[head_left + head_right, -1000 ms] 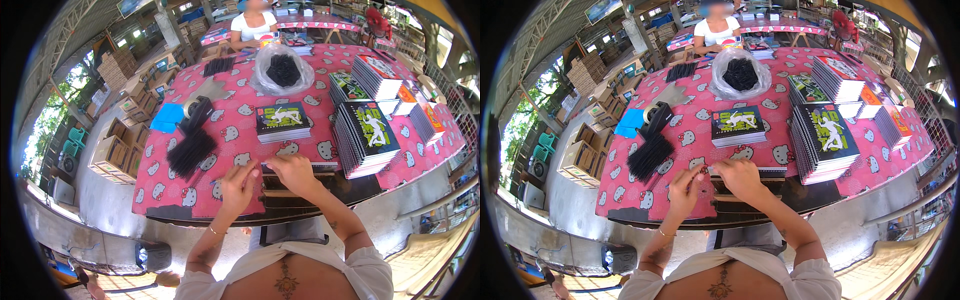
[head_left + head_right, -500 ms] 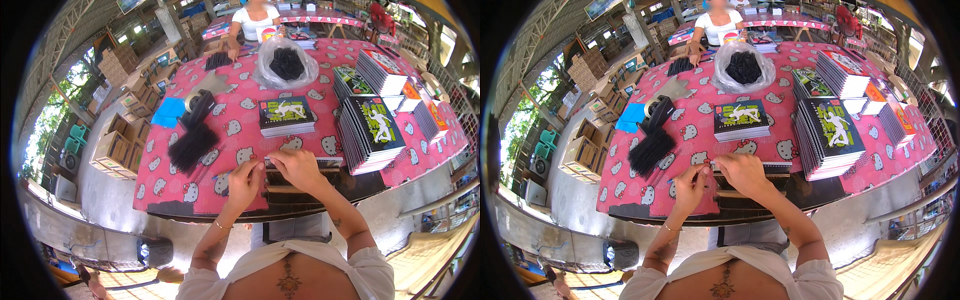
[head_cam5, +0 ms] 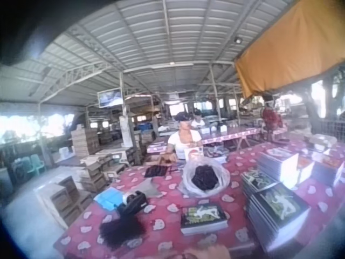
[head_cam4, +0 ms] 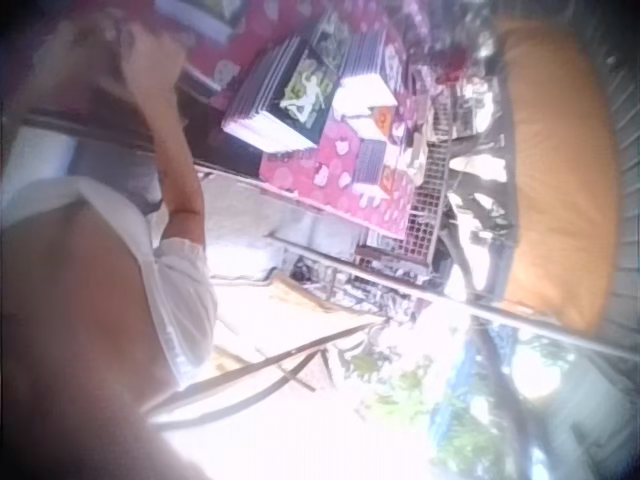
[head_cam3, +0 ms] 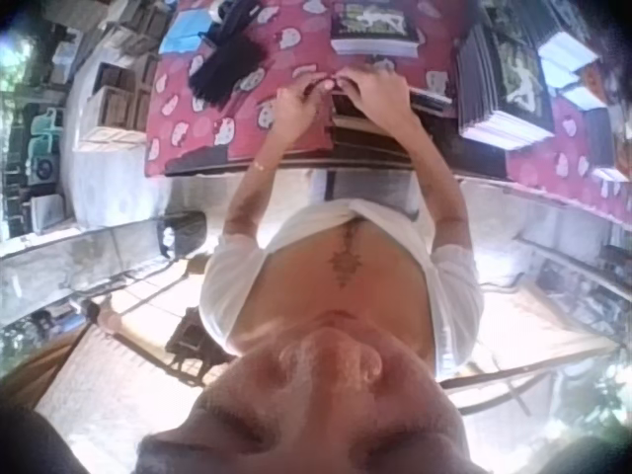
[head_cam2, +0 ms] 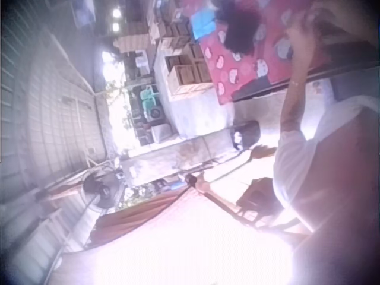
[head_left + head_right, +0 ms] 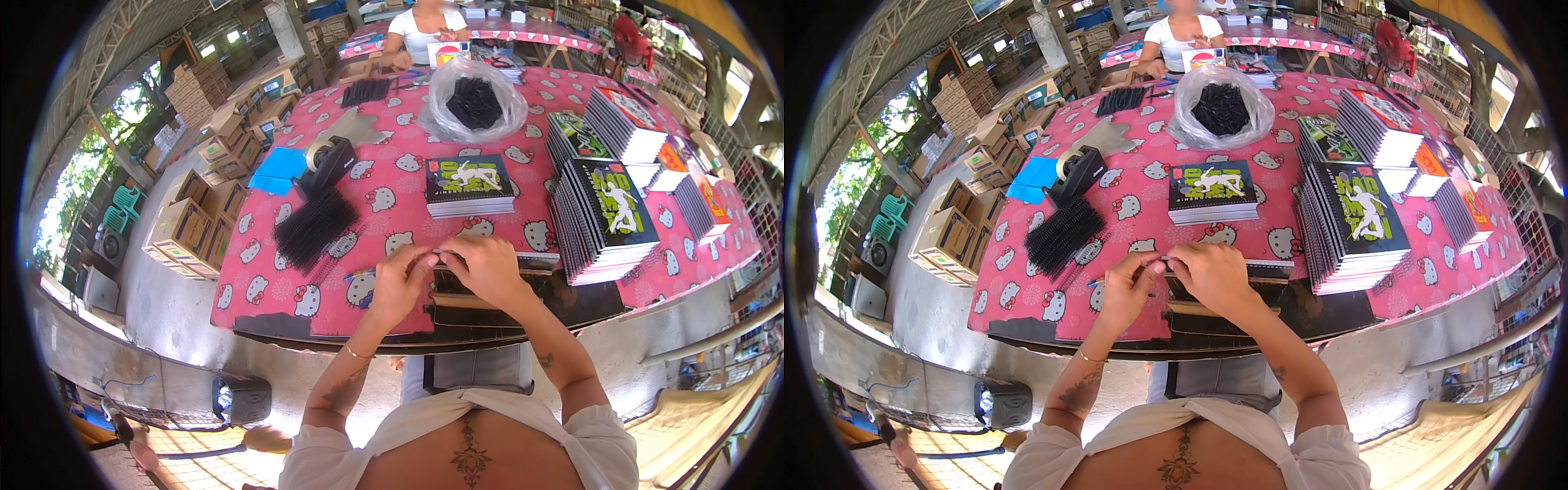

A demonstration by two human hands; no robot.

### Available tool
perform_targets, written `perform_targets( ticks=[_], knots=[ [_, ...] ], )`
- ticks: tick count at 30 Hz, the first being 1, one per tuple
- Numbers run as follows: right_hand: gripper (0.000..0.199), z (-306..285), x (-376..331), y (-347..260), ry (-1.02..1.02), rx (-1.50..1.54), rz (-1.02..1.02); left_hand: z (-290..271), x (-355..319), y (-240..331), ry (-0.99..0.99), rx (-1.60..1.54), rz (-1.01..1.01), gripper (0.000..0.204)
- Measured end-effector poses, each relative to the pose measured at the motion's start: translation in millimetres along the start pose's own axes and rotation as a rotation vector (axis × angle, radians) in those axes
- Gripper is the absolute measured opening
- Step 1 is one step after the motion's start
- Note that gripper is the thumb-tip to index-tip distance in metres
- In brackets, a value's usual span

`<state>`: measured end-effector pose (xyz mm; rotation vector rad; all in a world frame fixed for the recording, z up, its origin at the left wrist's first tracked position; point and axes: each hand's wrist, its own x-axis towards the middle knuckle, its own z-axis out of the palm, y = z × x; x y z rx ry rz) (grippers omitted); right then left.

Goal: The person assembles notebooks by picking up a stack of paper and a cover, threading a black spiral binding through the side holes, and placing the finished notebook onto a stack.

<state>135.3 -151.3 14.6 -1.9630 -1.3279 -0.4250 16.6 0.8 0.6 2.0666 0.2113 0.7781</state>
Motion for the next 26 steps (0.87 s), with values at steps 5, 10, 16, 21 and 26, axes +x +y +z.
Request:
perform_targets(
  ticks=[5,10,16,21,26],
  knots=[
    [0.009,0,3,0,0.01,0.013,-0.011,14,-2,-7,0.132,0.177,0.274,0.016],
    [0.009,-1,4,-1,-0.001,0.007,0.018,16,-7,-4,0.145,0.188,0.183,0.014],
    [0.01,-7,5,-4,-0.112,0.024,0.047,9,5,-8,0.156,0.315,0.371,0.018],
    [0.015,-14,8,2,-0.159,0.118,0.054,-9,20,-17,-0.058,0.175,0.289,0.019],
    [0.03,-16,11,8,-0.202,0.221,0.094,-25,33,-12,-0.327,0.12,0.155,0.025]
  ],
)
